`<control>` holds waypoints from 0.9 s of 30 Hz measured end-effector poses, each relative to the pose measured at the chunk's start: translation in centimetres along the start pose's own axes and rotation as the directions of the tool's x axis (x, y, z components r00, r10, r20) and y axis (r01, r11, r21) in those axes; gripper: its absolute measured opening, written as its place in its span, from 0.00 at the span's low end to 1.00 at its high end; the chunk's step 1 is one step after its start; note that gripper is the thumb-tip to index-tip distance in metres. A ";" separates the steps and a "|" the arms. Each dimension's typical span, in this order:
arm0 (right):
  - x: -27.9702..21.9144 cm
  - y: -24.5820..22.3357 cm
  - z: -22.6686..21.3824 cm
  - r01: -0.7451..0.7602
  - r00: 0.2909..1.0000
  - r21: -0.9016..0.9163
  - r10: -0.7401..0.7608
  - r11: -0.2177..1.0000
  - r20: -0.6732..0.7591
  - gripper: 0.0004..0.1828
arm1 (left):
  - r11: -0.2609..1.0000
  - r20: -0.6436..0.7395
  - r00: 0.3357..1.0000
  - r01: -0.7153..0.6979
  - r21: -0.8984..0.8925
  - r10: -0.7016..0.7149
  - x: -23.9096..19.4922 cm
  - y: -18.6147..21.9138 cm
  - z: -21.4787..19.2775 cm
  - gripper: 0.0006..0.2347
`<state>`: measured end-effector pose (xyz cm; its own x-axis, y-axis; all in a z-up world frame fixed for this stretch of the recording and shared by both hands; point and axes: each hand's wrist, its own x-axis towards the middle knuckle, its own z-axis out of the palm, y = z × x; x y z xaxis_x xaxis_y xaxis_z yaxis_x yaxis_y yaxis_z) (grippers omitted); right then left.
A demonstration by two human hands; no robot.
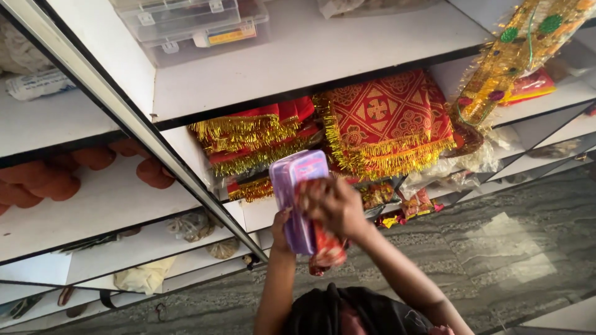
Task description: Wiping down plastic storage containers with a cloth on a display shelf.
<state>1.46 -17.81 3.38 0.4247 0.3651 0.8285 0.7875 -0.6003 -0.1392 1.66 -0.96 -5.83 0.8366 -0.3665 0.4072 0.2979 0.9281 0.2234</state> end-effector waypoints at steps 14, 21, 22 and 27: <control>0.8 -2.3 -0.7 -0.056 0.998 0.003 0.056 0.998 -0.001 0.25 | 0.994 0.098 0.990 -0.104 -0.017 0.105 -0.3 0.3 -5.1 0.26; -2.2 2.1 0.1 -0.477 0.879 0.157 0.472 0.865 0.073 0.30 | 0.995 0.302 0.948 -0.090 -0.040 0.098 0.3 -0.1 -4.0 0.22; -3.6 2.3 0.9 -0.471 0.882 0.161 0.466 0.867 0.073 0.30 | 0.995 0.306 0.947 -0.095 -0.037 0.102 0.5 0.3 -3.0 0.22; -8.6 3.2 3.0 -0.648 0.707 0.715 0.553 0.261 0.440 0.28 | 0.978 0.274 0.940 -0.207 -0.021 0.205 0.9 1.6 0.2 0.27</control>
<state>1.64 -20.73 -5.78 0.9326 0.2390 0.2706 0.2493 0.1157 -0.9615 2.74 0.16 -4.94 0.7211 -0.1718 0.6712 0.1276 0.9851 0.1152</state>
